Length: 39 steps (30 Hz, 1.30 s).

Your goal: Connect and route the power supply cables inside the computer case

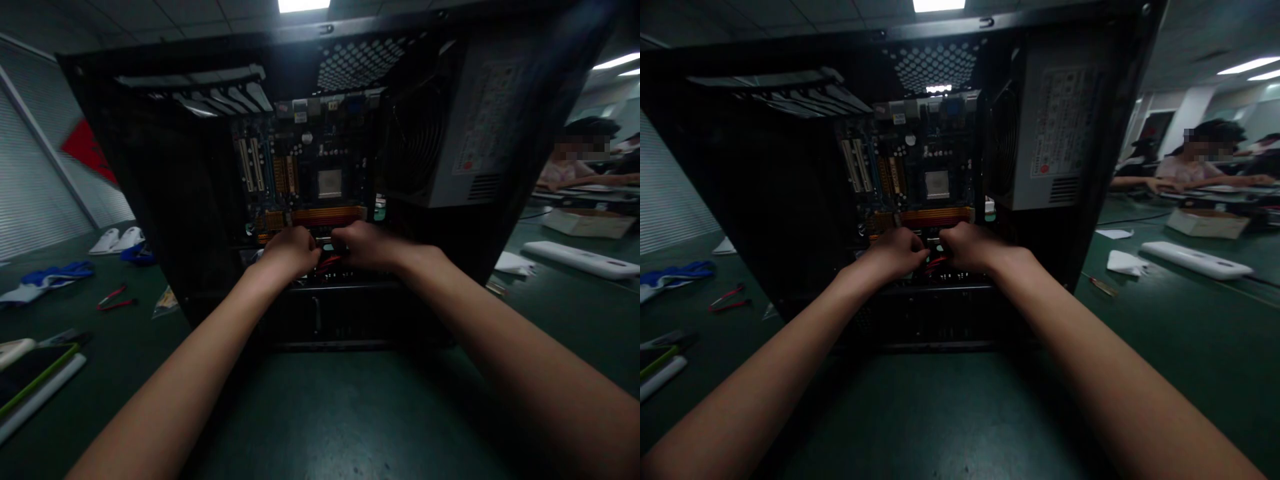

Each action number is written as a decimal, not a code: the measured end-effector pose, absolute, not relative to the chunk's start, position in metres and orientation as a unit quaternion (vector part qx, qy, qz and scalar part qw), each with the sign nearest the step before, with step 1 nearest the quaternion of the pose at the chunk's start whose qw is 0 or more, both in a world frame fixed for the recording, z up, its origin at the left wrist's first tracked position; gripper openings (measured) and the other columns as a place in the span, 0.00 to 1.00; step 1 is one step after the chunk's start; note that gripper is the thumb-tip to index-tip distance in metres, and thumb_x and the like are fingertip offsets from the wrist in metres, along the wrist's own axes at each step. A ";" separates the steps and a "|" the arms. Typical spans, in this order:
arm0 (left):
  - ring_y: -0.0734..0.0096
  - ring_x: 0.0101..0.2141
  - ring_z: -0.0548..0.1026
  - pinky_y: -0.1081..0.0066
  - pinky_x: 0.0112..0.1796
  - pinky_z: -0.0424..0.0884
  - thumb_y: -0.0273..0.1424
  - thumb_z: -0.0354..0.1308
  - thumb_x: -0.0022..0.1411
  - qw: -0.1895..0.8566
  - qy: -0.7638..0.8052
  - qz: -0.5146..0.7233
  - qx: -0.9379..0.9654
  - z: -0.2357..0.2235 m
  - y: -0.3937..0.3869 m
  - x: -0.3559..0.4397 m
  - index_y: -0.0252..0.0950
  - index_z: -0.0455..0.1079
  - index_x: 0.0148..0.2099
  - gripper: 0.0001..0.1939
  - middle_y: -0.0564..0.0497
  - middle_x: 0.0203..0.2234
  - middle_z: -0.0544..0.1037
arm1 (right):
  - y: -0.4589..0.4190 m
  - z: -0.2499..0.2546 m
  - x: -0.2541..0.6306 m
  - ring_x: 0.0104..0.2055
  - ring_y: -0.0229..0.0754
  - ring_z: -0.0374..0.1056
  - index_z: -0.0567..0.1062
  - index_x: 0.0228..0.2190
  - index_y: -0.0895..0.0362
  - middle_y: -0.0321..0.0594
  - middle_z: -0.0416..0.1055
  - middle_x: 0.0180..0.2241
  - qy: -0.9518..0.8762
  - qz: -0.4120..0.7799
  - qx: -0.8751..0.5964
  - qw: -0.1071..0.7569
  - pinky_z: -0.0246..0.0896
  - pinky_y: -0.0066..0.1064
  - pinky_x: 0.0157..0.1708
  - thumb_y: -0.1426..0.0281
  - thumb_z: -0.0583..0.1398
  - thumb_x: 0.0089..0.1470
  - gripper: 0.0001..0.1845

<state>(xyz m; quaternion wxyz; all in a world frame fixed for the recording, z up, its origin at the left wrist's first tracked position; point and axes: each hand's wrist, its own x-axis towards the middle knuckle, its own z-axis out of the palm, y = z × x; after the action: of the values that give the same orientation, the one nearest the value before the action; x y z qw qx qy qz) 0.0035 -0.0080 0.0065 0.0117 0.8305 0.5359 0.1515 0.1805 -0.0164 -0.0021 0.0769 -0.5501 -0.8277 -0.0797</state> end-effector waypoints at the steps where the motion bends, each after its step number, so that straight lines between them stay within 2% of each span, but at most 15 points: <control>1: 0.62 0.32 0.78 0.68 0.31 0.67 0.37 0.57 0.60 0.010 0.540 0.154 0.827 0.007 -0.009 0.004 0.38 0.79 0.37 0.12 0.45 0.32 0.82 | -0.017 -0.002 0.180 0.35 0.44 0.71 0.77 0.40 0.57 0.45 0.76 0.37 -0.825 -0.079 -0.554 0.076 0.53 0.28 0.28 0.64 0.66 0.51 0.14; 10: 0.59 0.35 0.78 0.67 0.33 0.69 0.36 0.59 0.58 -0.001 0.564 0.166 0.809 0.010 -0.011 0.006 0.37 0.80 0.36 0.11 0.43 0.31 0.82 | -0.018 -0.003 0.181 0.36 0.44 0.71 0.77 0.39 0.57 0.46 0.76 0.38 -0.831 -0.067 -0.542 0.106 0.55 0.29 0.31 0.67 0.65 0.52 0.12; 19: 0.57 0.33 0.79 0.67 0.29 0.67 0.34 0.58 0.56 -0.029 0.568 0.154 0.808 0.010 -0.011 0.014 0.34 0.80 0.39 0.13 0.40 0.33 0.82 | -0.025 0.001 0.176 0.40 0.46 0.71 0.76 0.42 0.57 0.47 0.76 0.40 -0.827 -0.062 -0.551 0.095 0.56 0.30 0.33 0.66 0.64 0.54 0.13; 24: 0.60 0.34 0.79 0.68 0.32 0.67 0.34 0.55 0.60 -0.027 0.545 0.137 0.827 0.006 -0.005 0.009 0.35 0.79 0.38 0.13 0.41 0.34 0.82 | -0.031 0.003 0.173 0.41 0.46 0.72 0.75 0.42 0.57 0.47 0.76 0.42 -0.831 -0.063 -0.545 0.093 0.56 0.29 0.33 0.66 0.63 0.55 0.13; 33: 0.63 0.32 0.78 0.69 0.31 0.65 0.35 0.54 0.63 -0.027 0.520 0.162 0.838 0.005 -0.006 0.005 0.36 0.77 0.32 0.13 0.44 0.29 0.81 | -0.034 0.003 0.174 0.41 0.48 0.74 0.74 0.43 0.57 0.48 0.77 0.41 -0.830 -0.068 -0.545 0.095 0.56 0.30 0.30 0.67 0.60 0.57 0.11; 39: 0.62 0.31 0.78 0.69 0.31 0.65 0.34 0.53 0.63 -0.021 0.536 0.157 0.829 0.007 -0.007 0.007 0.35 0.77 0.33 0.13 0.42 0.29 0.81 | -0.036 0.005 0.173 0.43 0.47 0.74 0.73 0.43 0.58 0.50 0.76 0.43 -0.832 -0.054 -0.543 0.096 0.58 0.29 0.33 0.68 0.60 0.58 0.11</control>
<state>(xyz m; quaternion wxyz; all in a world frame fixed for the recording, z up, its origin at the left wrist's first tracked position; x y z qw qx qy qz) 0.0067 -0.0073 0.0070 -0.0210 0.8294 0.5358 0.1566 0.1731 -0.0357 0.0046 0.0958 -0.5432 -0.8324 -0.0542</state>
